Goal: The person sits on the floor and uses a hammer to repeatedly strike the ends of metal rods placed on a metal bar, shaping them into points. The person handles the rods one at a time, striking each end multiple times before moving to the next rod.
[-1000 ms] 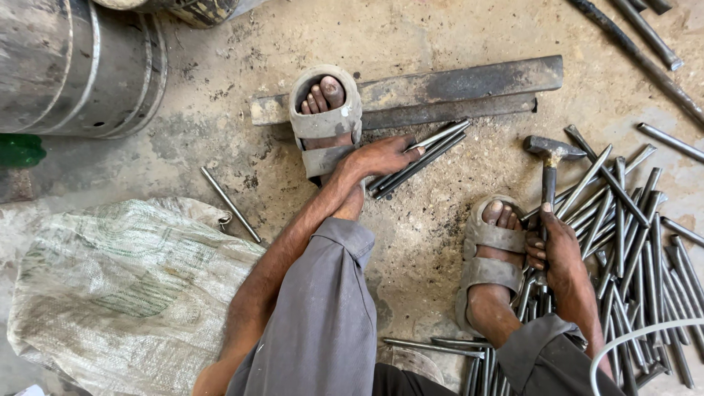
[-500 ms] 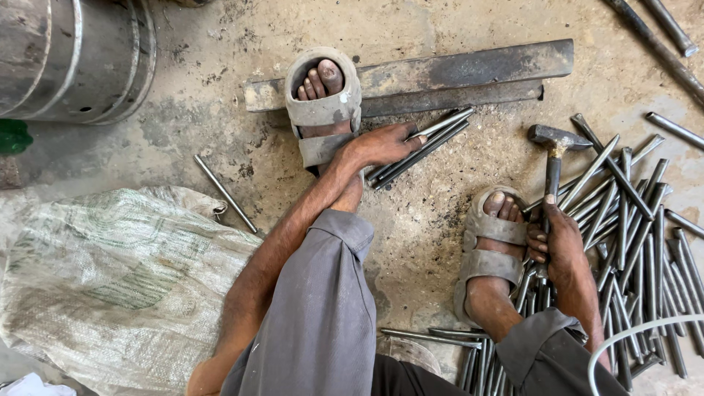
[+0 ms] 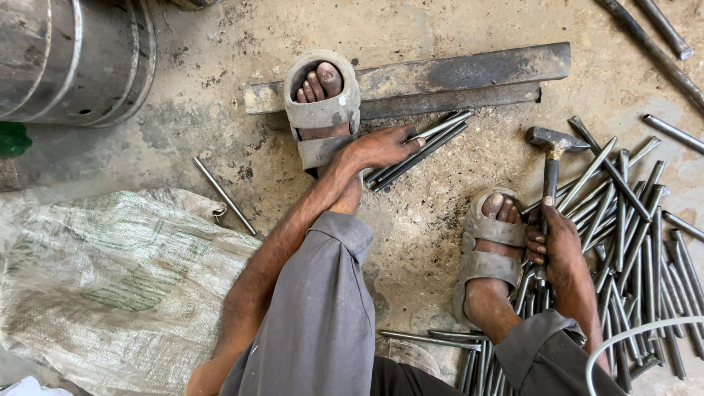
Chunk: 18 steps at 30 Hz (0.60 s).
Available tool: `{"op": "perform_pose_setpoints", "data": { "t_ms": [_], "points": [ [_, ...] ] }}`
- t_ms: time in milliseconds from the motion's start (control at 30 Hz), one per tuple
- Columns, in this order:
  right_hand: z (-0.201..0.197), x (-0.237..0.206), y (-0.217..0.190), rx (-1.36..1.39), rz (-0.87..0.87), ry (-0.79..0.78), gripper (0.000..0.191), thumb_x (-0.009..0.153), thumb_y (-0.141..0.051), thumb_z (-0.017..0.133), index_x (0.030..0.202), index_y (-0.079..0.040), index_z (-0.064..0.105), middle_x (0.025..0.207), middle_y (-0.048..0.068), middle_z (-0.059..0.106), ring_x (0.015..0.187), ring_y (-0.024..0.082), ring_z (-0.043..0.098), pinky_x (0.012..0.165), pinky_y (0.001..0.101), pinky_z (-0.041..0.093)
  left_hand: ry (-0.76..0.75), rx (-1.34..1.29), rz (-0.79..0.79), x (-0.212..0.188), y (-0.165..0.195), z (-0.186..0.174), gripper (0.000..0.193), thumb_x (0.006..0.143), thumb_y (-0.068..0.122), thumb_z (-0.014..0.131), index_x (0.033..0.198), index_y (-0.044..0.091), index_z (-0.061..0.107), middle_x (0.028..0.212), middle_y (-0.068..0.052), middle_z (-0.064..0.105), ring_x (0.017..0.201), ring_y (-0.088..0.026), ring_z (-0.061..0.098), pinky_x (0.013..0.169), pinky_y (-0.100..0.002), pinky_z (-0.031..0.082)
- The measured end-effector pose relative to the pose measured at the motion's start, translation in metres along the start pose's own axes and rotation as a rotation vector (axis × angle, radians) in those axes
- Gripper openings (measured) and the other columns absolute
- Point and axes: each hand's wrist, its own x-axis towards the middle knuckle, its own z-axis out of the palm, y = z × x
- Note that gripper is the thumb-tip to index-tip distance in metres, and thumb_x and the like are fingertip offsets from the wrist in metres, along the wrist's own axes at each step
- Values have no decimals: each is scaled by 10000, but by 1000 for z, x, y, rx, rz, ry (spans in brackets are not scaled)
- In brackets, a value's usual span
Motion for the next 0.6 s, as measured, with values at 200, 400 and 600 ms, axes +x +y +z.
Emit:
{"op": "perform_pose_setpoints", "data": {
  "t_ms": [200, 400, 600],
  "points": [
    [1, -2, -1, 8, 9, 2, 356, 1123, -380, 445, 899, -108, 499, 587, -59, 346, 409, 50, 276, 336, 222, 208, -60, 34, -50, -5, 5, -2, 670, 1077, 540, 366, 1422, 23, 613, 1303, -239, 737, 1228, -355, 716, 1075, -498, 542],
    [2, -4, 0, -14, -8, 5, 397, 1138, -410, 441, 912, -93, 514, 597, -55, 354, 417, 49, 273, 340, 223, 208, 189, -192, 170, 0, -7, 6, 713, 1062, 552, 326, 1558, 44, 397, 1579, -231, 432, 1481, -356, 393, 1194, -525, 318],
    [7, -8, -1, -43, -25, 9, 356, 1122, -413, 476, 973, -95, 539, 625, -53, 364, 449, 60, 302, 352, 223, 230, 199, -136, 246, 7, -12, 10, 789, 1044, 581, 319, 1591, 13, 339, 1637, -231, 363, 1533, -365, 335, 1273, -463, 261]
  ]
}}
